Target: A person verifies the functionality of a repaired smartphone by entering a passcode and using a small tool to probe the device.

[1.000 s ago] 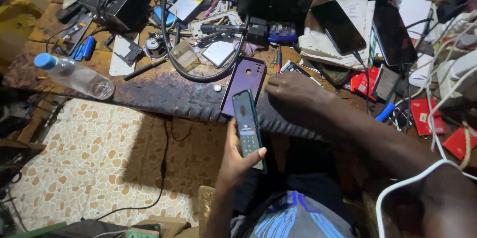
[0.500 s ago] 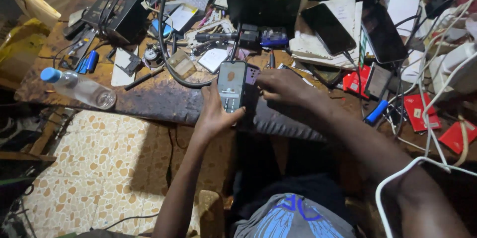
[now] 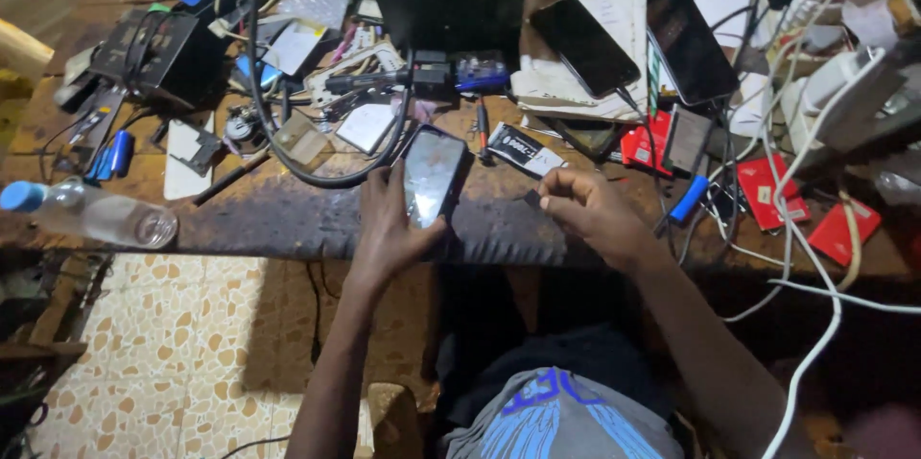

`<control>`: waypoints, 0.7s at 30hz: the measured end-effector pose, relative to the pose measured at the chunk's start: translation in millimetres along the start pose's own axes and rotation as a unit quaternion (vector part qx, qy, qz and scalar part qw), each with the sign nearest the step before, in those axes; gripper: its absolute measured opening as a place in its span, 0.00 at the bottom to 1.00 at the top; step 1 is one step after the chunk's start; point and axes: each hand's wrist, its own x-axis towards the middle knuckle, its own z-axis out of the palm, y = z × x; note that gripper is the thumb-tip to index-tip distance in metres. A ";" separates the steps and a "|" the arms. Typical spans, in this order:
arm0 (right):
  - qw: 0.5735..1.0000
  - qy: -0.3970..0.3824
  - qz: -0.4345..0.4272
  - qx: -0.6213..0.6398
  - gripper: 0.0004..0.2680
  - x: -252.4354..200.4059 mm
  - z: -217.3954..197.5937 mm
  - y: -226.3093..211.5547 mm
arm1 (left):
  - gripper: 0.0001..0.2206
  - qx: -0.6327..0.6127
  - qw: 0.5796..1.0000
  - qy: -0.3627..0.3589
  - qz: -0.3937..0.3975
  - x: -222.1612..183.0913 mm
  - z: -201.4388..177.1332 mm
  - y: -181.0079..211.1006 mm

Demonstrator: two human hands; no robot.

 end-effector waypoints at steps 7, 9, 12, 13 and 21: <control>0.998 -0.018 -0.003 0.057 0.03 -16.1 -7.4 -10.0 | 0.41 0.014 1.000 -0.015 0.013 4.0 -23.5 12.8; 0.996 -0.031 -0.028 0.077 0.03 -17.5 -8.7 -8.5 | 0.41 0.011 0.999 -0.044 -0.013 6.3 -28.4 12.4; 0.995 -0.031 -0.028 0.094 0.04 -21.7 -11.1 -4.2 | 0.35 0.020 1.000 -0.013 -0.001 1.6 -24.2 12.9; 0.995 -0.031 -0.028 0.095 0.04 -21.8 -12.1 -2.2 | 0.35 0.020 1.000 -0.014 0.000 0.9 -25.2 15.0; 0.993 -0.035 -0.046 0.106 0.05 -32.8 -11.6 4.5 | 0.30 0.046 0.997 0.058 0.012 -9.4 -31.1 37.7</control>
